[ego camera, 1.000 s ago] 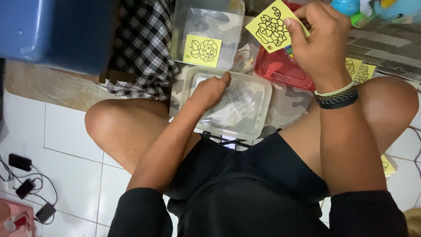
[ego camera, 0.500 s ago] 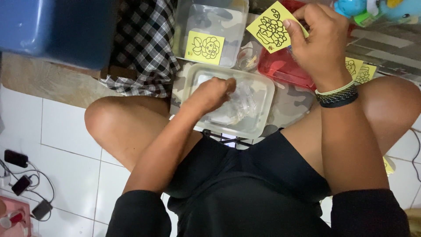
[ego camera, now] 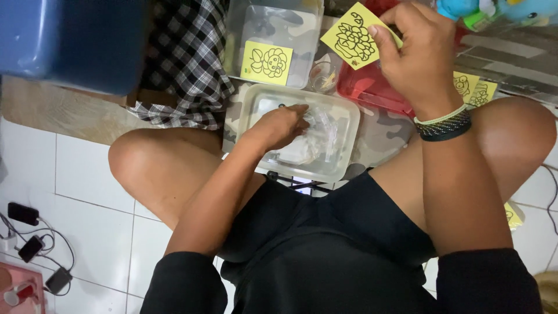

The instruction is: Sorting and packaging small yellow stickers and blue items into plastic containers.

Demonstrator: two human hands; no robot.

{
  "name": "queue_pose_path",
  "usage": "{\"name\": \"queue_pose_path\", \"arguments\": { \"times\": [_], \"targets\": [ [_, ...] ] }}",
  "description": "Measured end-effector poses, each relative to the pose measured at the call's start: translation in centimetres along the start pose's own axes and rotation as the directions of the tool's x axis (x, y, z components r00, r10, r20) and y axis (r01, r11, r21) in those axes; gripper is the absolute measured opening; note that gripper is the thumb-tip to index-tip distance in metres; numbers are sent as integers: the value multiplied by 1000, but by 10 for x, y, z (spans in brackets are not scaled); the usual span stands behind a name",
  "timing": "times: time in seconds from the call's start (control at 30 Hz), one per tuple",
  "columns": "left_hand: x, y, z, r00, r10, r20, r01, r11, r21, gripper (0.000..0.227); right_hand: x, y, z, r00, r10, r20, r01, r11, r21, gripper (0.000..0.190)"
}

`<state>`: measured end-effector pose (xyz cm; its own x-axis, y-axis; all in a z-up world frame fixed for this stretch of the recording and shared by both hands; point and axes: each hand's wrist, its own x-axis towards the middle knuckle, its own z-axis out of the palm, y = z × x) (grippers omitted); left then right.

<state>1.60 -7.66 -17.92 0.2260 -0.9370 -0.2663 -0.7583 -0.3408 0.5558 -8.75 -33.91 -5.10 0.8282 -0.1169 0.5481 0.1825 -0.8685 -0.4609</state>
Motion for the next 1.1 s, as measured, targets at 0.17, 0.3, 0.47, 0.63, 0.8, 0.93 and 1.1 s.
{"name": "queue_pose_path", "arguments": {
  "times": [0.17,0.3,0.47,0.63,0.8,0.93,1.1],
  "targets": [
    [-16,25,-62,1000,18,-18,-23,960,-277,18,6,-11,-5,1000,-8,-1,8,1000,21,6],
    [-29,49,-108,943,-252,-217,-6,641,-767,20,16,-29,-10,999,-20,-37,22,998,55,37],
    [-30,52,-118,846,-399,-353,-156,448,-880,21,15,-26,-3,996,-20,88,7,989,151,24],
    [-24,43,-108,810,-409,-420,-218,455,-863,17,10,-38,18,965,34,260,-150,886,440,24],
    [-23,44,-103,819,-429,-381,-242,343,-908,21,-5,-47,47,925,221,309,-345,828,441,12],
    [-25,55,-99,827,-413,-380,-272,298,-915,36,-11,-52,49,910,274,312,-392,816,425,13],
    [-26,51,-89,803,-503,-321,-232,232,-945,24,-15,-53,37,936,249,251,-330,868,370,13]
  ]
}}
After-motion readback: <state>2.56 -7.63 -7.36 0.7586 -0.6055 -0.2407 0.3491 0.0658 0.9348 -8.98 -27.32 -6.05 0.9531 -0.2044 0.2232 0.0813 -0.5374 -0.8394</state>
